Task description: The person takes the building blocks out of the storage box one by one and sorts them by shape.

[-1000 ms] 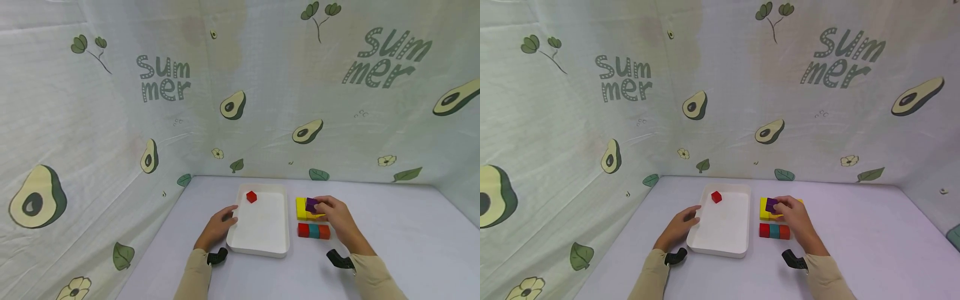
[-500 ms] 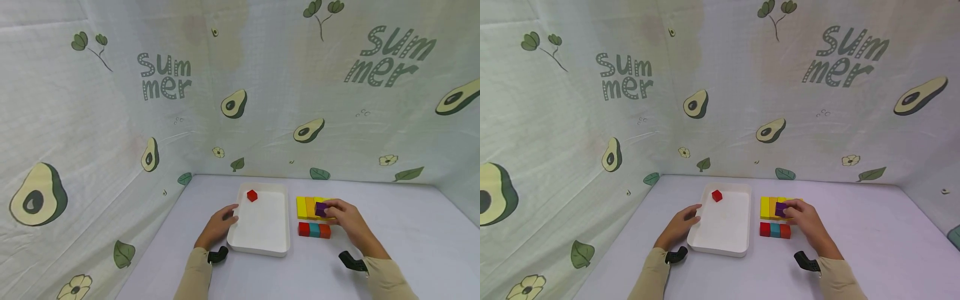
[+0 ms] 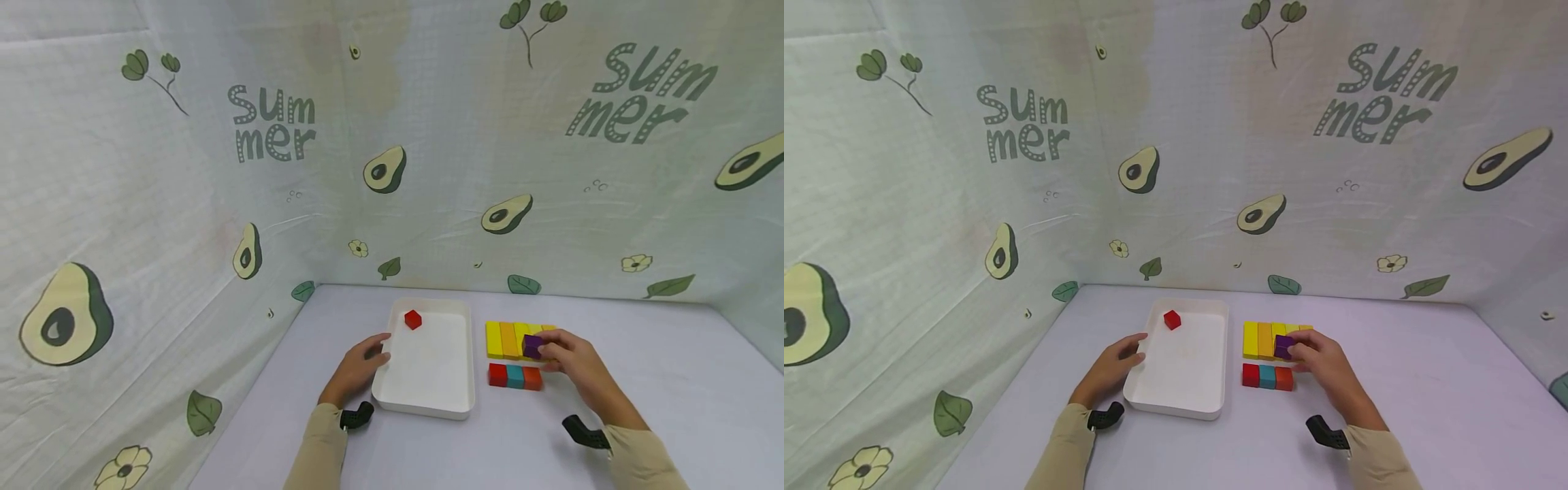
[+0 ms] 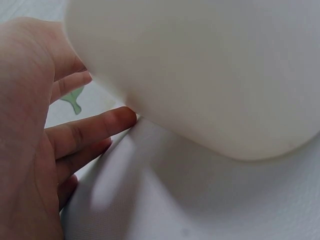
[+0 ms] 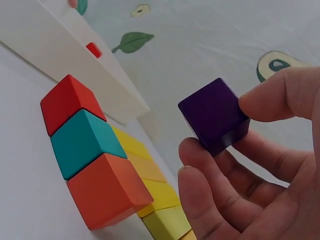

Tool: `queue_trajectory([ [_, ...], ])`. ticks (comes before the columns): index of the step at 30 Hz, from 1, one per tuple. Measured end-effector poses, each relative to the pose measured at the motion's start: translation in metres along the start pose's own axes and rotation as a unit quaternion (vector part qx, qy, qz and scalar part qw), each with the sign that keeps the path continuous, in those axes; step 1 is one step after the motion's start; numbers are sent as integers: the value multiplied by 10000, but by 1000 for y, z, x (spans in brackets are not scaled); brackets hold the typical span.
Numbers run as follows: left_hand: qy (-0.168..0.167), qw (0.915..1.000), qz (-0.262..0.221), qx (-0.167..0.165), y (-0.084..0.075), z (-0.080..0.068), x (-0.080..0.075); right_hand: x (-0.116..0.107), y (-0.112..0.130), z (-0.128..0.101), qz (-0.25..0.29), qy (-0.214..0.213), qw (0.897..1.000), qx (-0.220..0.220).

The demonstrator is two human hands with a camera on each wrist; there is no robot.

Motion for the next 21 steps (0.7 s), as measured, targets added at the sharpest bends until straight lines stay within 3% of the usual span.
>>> queue_trajectory([
  [15, 13, 10000, 63, -44, 1, 2, 1, -20, -17, -4, -555, 258, 9977, 291],
  [21, -20, 9999, 52, -92, 2, 2, 2, -28, -25, -6, -520, 412, 9970, 386],
])
Point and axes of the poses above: each hand's wrist, its own z-axis towards the middle knuckle, its own x-axis out of the palm, y = z × x, the point moved 5 cm from there along z, towards the middle knuckle, and after that the axes turned 5 degrees about z, right-handed, at the moved point
